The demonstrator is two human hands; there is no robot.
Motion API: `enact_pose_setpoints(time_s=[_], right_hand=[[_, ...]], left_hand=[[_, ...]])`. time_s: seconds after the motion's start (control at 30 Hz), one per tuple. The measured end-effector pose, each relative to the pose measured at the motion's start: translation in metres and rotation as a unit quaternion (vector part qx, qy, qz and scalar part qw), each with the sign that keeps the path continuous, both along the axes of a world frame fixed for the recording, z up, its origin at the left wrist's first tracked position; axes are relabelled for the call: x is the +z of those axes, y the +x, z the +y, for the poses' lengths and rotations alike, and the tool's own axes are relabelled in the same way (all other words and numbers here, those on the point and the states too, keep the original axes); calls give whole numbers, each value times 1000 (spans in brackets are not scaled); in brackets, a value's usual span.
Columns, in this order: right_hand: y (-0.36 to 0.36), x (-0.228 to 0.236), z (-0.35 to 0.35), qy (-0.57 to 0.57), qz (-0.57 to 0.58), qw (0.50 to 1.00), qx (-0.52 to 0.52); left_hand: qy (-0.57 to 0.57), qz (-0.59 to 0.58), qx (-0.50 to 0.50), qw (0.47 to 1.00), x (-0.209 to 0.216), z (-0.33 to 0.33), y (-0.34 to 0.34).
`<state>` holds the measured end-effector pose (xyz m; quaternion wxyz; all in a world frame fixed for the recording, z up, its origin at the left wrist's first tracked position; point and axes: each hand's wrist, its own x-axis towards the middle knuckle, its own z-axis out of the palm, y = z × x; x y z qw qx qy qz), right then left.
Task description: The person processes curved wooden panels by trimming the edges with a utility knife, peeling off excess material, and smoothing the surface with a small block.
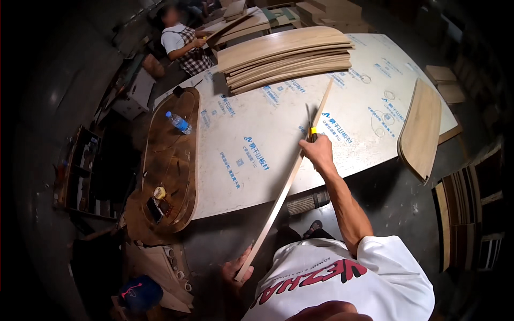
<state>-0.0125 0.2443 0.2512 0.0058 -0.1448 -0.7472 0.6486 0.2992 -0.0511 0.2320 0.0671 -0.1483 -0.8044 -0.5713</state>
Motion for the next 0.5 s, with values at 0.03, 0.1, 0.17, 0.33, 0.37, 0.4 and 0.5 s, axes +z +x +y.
enact_pose_setpoints(time_s=[0.03,0.1,0.17,0.33,0.37,0.4,0.5], right_hand=[[1,0,-2,86,-22,996,19],[1,-6,-10,172,-53,982,49],[0,-14,-18,213,-31,975,57],[-28,-31,-30,278,17,956,92],[-36,-32,-31,312,17,945,96],[-52,-53,-24,301,41,949,84],[-76,-72,-9,258,66,957,113]], left_hand=[[9,-9,18,1000,-4,6,6],[-26,-8,3,1000,-15,4,12],[5,-40,15,999,-23,17,15],[12,-192,-29,981,-54,47,17],[70,-268,-49,960,-57,55,13],[59,-202,-80,974,-62,65,0],[8,-118,-149,982,-86,97,-27]])
